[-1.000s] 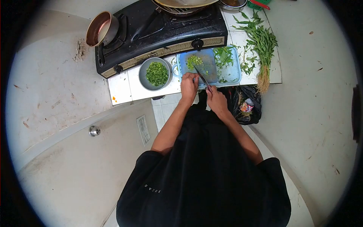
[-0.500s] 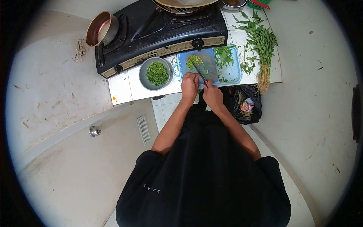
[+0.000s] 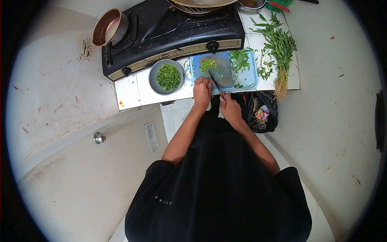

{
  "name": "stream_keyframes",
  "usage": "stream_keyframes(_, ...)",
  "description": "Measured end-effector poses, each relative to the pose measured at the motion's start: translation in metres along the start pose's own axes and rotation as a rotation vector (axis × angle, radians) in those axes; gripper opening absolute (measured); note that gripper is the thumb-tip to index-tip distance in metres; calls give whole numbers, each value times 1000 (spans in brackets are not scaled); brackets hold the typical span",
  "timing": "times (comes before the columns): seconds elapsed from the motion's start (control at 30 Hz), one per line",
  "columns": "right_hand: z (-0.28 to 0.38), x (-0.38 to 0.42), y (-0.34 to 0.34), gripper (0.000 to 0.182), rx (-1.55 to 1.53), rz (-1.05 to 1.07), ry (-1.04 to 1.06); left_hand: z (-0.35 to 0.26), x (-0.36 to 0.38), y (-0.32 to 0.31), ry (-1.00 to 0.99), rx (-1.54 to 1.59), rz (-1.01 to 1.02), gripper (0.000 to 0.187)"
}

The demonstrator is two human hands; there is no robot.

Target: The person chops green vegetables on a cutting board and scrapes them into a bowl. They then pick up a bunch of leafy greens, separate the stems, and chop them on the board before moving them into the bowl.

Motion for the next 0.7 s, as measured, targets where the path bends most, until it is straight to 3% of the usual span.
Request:
stream_keyframes(0.4,19,-35,-1,28,7,-75,67,-8,2,0,-56,-32,0,10)
stream_keyframes(0.6,-2,-10,2,32,1,26,0,-8,2,0,-91,-74,-29,9)
stream_keyframes(0.7,-2,2,-1,32,-18,-12,69,-8,2,4,-74,-33,-31,9)
Point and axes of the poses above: each hand's wrist, its own x-axis away from the middle knuckle, its own y-axis out of the back of the hand, z = x × y, the point moved 7 cm from there along -x, towards the middle knuckle, and after that the axes turned 2 degrees about y, right-handed, at the moved point
